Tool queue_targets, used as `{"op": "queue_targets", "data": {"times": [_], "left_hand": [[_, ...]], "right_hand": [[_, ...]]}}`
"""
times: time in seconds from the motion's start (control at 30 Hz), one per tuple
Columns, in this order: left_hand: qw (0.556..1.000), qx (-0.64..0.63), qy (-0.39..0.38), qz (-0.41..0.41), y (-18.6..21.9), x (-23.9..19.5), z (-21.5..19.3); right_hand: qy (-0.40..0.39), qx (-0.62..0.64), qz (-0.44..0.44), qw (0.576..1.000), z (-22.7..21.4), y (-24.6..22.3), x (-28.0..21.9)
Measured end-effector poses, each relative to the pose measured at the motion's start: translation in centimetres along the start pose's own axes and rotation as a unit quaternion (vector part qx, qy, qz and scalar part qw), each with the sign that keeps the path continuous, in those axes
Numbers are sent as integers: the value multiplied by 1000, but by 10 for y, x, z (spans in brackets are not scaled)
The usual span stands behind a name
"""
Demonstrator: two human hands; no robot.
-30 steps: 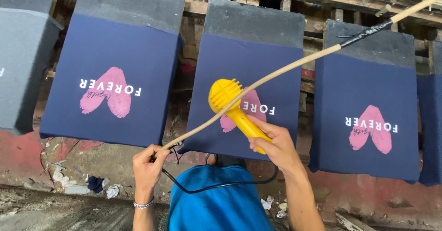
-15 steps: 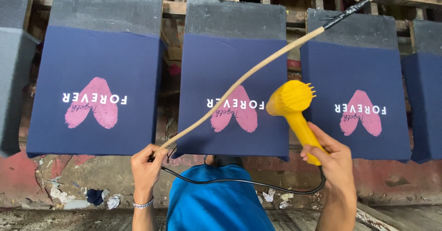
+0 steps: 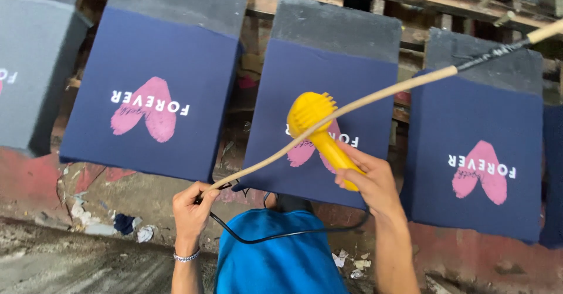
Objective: Drying screen-printed designs on t-shirts using a handheld heat gun.
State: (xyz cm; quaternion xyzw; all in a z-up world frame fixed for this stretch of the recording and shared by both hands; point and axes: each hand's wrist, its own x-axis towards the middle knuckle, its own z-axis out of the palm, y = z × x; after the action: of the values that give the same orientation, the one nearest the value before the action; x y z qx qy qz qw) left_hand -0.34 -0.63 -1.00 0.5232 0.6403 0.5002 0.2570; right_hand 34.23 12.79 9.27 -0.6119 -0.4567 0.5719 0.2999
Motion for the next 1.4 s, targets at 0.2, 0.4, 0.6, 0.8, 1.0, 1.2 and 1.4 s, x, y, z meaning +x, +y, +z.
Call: {"op": "queue_targets", "data": {"times": [0.2, 0.4, 0.6, 0.8, 1.0, 1.2, 1.4], "left_hand": [[1000, 15, 24, 4, -2, -10, -8], [1000, 14, 19, -3, 3, -3, 0], [999, 5, -11, -30, 15, 11, 21], [999, 27, -8, -15, 16, 17, 27], [998, 36, 34, -45, 0, 16, 5], [999, 15, 27, -34, -22, 37, -53], [1000, 10, -12, 26, -60, 82, -154]], "right_hand": [[-85, -4, -32, 996, 21, -11, 20], [-3, 0, 4, 1000, -21, -13, -3], [117, 14, 36, 992, -70, -1, -31], [164, 16, 4, 986, -87, 12, -44], [149, 257, -87, 951, -42, 22, -31], [129, 240, -32, 962, 45, -6, -16], [26, 152, 94, 984, 179, -26, 0]]}}
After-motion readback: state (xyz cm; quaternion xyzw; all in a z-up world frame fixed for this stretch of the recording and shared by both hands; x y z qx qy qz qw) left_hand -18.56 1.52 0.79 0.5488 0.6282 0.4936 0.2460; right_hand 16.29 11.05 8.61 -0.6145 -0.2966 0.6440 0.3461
